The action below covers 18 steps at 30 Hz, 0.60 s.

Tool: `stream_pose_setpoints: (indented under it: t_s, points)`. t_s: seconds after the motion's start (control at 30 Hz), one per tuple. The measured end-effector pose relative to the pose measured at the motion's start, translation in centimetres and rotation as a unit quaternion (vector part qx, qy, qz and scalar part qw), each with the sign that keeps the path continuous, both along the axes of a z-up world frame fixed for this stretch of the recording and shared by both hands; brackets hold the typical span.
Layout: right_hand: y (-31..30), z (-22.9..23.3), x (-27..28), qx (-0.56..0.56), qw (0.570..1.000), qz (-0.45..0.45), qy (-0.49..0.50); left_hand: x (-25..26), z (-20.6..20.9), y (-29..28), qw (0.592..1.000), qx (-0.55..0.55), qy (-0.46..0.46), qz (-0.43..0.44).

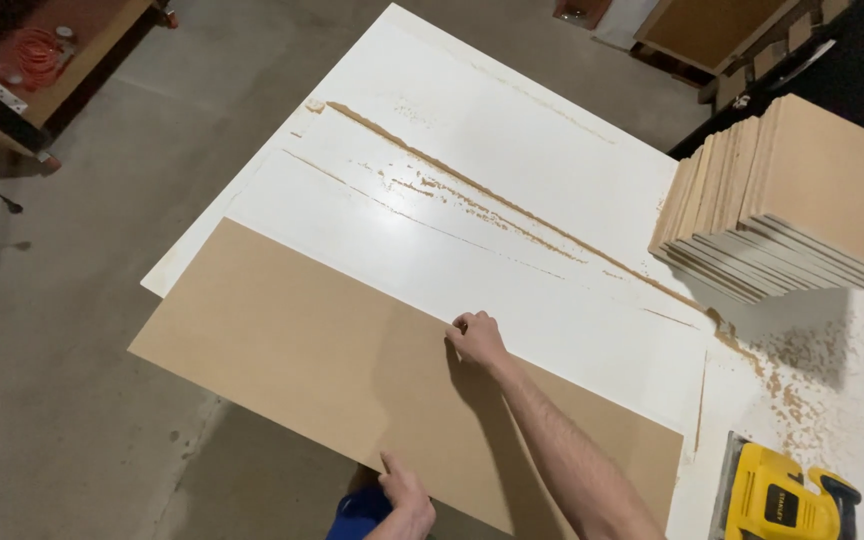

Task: The person uses a yellow electric sander to smooth the surface of a rectangular wooden board on a white workbench. After sanding, they move the board to a stack and then use a small wooden block to scrape sawdust off the workbench.

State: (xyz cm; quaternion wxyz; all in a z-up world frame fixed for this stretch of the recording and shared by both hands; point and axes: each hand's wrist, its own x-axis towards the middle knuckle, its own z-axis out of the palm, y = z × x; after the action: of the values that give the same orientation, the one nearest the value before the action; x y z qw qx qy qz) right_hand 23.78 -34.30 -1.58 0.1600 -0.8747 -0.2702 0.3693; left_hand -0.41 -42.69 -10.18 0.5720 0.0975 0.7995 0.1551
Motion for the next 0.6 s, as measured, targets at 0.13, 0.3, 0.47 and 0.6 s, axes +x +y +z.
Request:
stream_pose_setpoints:
  t_s: [0.13, 0.3, 0.47, 0.6]
  points:
    - [0.9, 1.6, -1.3, -0.046, 0.999, 0.009, -0.010, -0.1, -1.0, -0.2, 0.999, 0.006, -0.036, 0.034]
    - [1.8, 3.1, -1.1, -0.043, 0.999, 0.013, -0.025, -0.3, -1.4, -0.2, 1.000, 0.011, 0.012, -0.016]
    - [1.6, 9.4, -2.7, -0.050, 0.998, 0.022, 0.035, -0.6, 5.7, 1.8, 0.980, 0.006, -0.133, 0.146]
    - [0.7, 14.0, -2.3, -0.026, 0.994, 0.065, -0.089, 0.4, 13.5, 3.7, 0.964, 0.020, -0.230, 0.133]
